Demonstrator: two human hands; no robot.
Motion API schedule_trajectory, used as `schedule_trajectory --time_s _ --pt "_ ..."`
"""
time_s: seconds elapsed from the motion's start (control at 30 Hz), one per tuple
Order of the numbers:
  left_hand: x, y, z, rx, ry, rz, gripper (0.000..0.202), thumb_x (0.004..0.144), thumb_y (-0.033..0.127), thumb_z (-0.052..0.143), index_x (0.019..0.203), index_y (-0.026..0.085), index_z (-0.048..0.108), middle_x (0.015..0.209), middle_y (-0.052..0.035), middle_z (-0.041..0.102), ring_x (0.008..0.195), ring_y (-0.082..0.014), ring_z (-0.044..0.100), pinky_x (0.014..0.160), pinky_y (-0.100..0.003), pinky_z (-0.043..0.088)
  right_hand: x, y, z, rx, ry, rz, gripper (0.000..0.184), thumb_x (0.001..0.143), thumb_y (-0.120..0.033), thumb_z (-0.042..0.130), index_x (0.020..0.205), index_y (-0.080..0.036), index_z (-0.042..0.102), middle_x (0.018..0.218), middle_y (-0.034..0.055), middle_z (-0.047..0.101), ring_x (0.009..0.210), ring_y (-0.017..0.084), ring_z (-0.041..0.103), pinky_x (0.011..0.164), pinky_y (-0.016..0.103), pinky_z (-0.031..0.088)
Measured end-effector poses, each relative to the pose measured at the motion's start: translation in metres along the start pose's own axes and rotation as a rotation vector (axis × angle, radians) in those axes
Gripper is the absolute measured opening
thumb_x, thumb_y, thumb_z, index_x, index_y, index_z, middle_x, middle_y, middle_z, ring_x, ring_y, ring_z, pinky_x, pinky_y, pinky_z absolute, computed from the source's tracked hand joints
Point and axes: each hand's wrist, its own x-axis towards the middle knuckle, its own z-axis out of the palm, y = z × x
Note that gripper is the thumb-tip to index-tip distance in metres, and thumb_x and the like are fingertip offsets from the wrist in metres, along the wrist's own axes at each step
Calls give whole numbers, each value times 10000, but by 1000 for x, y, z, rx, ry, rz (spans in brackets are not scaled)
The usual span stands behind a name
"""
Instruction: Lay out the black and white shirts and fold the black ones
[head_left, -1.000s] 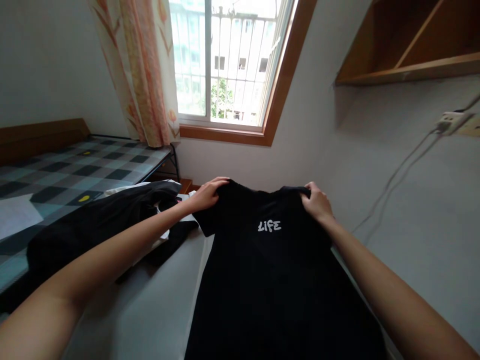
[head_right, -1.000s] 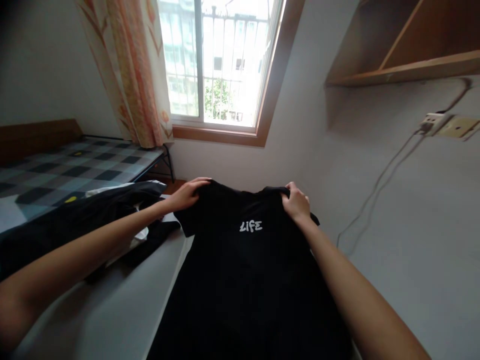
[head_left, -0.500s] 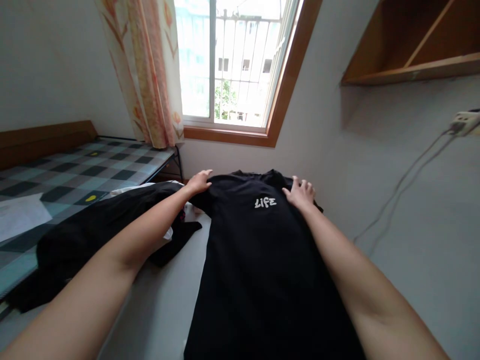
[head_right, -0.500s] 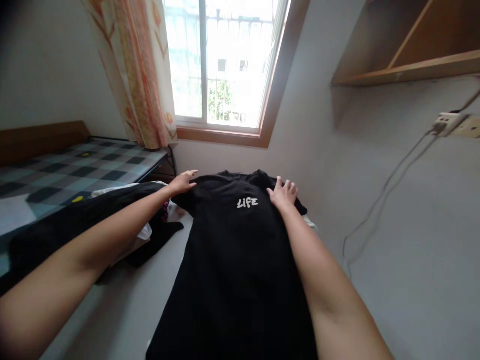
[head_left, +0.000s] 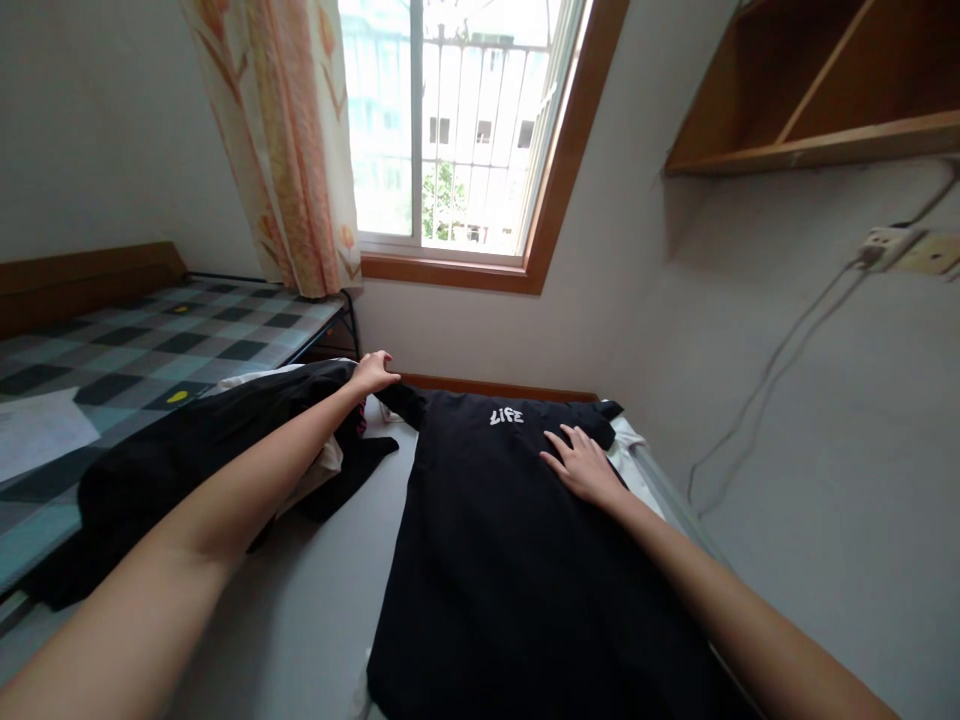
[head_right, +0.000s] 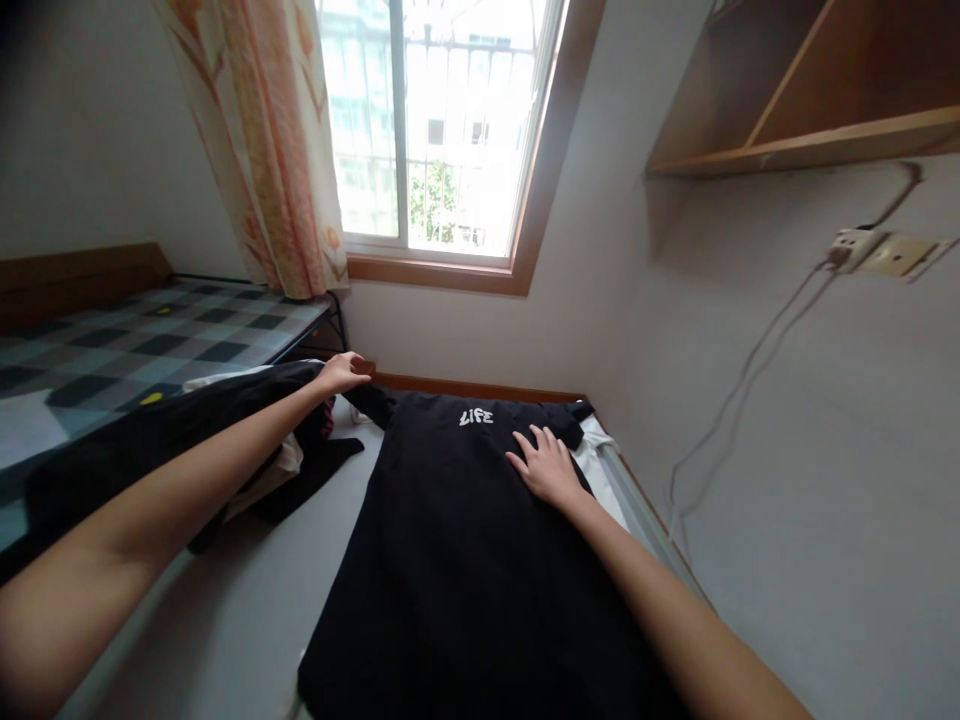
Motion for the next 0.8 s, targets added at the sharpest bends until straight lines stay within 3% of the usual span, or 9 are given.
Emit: schedule_trajectory --time_s 0.1,0.17,0.2,0.27,0.37,0.43,0.53,0.67,0.8 --pt "-29 25 6 20 -13 -28 304 896 313 614 1171 186 604 1177 -92 590 1030 -223 599 879 -413 518 -5 24 -11 56 138 55 454 960 -405 363 1304 -196 572 1329 145 543 1202 287 510 979 423 418" --pt "-58 42 16 33 -62 -25 196 850 266 646 1040 221 669 1070 -63 605 1007 -221 598 903 -388 496 2 47 -24 84 232 232 432 944 -348 376 1267 -161 594 1210 162 598 1074 279 578 911 410 453" --pt "-75 50 22 47 -143 -1 159 851 267 629 995 221 679 1030 -55 600 996 -219 596 915 -383 483 7 59 -30 94 249 351 428 926 -335 398 1253 -150 603 1173 170 608 1035 282 593 883 409 462" --pt "-108 64 34 64 -233 42 201 861 323 606 1023 222 672 1032 -61 587 998 -231 585 910 -389 468 19 79 -37 128 206 556 425 886 -417 462 1158 -162 665 1114 178 623 998 301 605 845 428 472" --pt "-143 76 46 103 -183 -1 291 884 417 567 1094 226 633 1052 -73 571 1014 -249 570 897 -405 445 33 92 -35 164 51 687 498 748 -636 587 919 -194 739 1035 171 646 1007 350 596 856 511 456" --pt "-153 79 49 107 -143 -56 310 904 428 530 1112 212 608 1037 -76 579 979 -243 577 886 -409 432 39 92 -29 191 -5 684 438 663 -610 687 818 -202 731 967 145 663 988 354 600 857 541 449" --pt "-156 79 48 81 -158 -134 301 907 405 520 1117 201 589 951 -55 607 893 -228 592 859 -404 420 47 91 -28 283 78 651 269 728 -439 668 831 -193 695 851 92 670 864 277 631 802 473 491" --pt "-153 77 46 11 -208 -134 283 876 334 558 1129 208 583 909 -30 618 854 -214 602 832 -381 416 54 105 -44 465 379 557 278 834 -391 527 907 -148 640 767 79 652 699 198 618 670 346 520" --pt "-154 75 48 -20 -221 -62 226 877 286 549 1086 225 608 961 -29 612 848 -199 604 860 -377 422 43 117 -48 560 624 475 281 823 -387 528 942 -143 600 809 104 655 719 222 615 670 362 520"
